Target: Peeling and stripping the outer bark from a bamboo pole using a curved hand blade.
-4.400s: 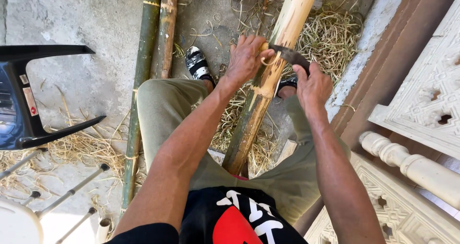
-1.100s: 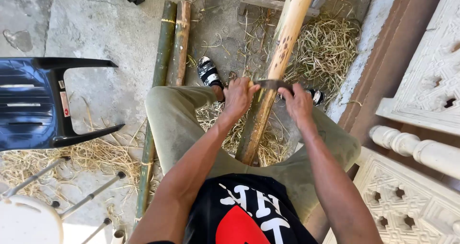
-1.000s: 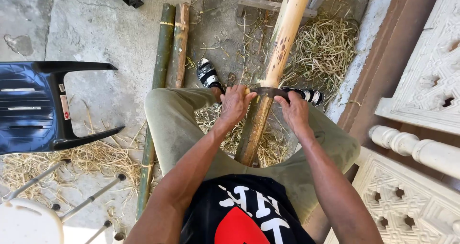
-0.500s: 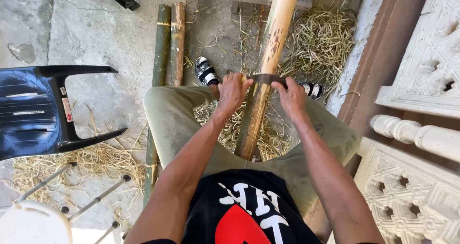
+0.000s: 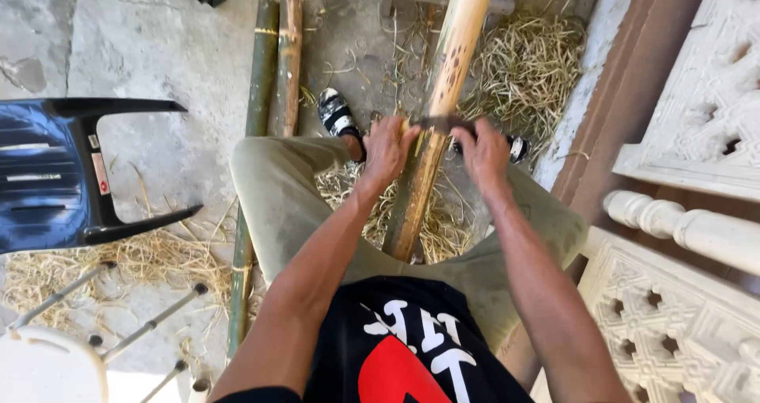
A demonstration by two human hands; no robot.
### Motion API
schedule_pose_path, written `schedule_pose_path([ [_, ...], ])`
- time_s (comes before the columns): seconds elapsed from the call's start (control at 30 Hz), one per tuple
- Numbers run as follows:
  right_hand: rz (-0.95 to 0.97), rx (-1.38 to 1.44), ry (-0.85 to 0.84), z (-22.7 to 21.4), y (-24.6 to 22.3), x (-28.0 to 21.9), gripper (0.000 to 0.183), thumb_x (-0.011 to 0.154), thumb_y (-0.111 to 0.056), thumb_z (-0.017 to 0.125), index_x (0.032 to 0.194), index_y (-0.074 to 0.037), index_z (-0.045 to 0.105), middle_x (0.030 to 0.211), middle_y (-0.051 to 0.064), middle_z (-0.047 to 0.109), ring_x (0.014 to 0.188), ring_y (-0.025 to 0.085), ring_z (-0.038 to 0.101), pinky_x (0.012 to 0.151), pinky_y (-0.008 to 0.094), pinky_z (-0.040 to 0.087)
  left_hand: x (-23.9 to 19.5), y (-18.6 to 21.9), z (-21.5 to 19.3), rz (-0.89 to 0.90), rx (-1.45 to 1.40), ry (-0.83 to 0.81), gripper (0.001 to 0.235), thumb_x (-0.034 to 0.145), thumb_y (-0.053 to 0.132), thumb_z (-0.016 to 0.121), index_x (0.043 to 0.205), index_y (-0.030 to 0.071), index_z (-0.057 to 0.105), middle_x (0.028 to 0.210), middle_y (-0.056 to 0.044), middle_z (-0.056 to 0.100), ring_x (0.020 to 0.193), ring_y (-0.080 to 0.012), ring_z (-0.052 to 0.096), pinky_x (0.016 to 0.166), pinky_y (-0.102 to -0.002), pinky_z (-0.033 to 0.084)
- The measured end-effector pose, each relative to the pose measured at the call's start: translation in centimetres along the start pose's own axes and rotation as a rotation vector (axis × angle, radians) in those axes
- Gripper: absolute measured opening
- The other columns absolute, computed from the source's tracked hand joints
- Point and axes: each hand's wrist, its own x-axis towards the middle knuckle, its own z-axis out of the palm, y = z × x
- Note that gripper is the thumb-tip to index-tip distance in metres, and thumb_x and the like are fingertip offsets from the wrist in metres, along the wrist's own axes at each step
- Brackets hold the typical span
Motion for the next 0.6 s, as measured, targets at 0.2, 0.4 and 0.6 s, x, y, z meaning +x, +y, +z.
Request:
schedule_pose_path([
  [0.2,0.032,0.062,-0.142,3.5,3.1,-7.5,0.047,0.1,-0.053,0.06,0.086,-0.009,0.057,0.06,0.003,0.055,0.043,0.012,0.045,0.037,0.035,0.038,-5.3,0.3,-4.9,0.069,0.058,-0.091,0.047,0.101,0.051,0.055,0.113,0.007,0.064,0.101,-0.011,0.06,0.09,-0.0266,0.05,0.08,-0.049,0.037],
  [0.4,0.116,0.124,-0.198,1.5,0.8,-1.7,0.039,0.098,-0.048,0.061,0.09,-0.01,0.06,0.061,0.002,0.058,0.043,0.012,0.045,0.037,0.035,0.037,-0.8,-0.6,-2.3,0.071,0.085,-0.181,0.045,0.101,0.05,0.06,0.108,0.006,0.065,0.098,-0.013,0.062,0.091,-0.0275,0.053,0.082,-0.051,0.035],
  [0.6,-0.131,0.016,0.053,1.5,1.3,0.0,0.046,0.099,-0.047,0.069,0.09,-0.003,0.057,0.066,0.009,0.061,0.051,0.019,0.051,0.047,0.037,0.04,-0.4,1.8,-2.3,0.09,0.203,-0.004,0.04,0.1,0.046,0.06,0.103,0.006,0.062,0.095,-0.012,0.061,0.09,-0.029,0.052,0.075,-0.049,0.035],
])
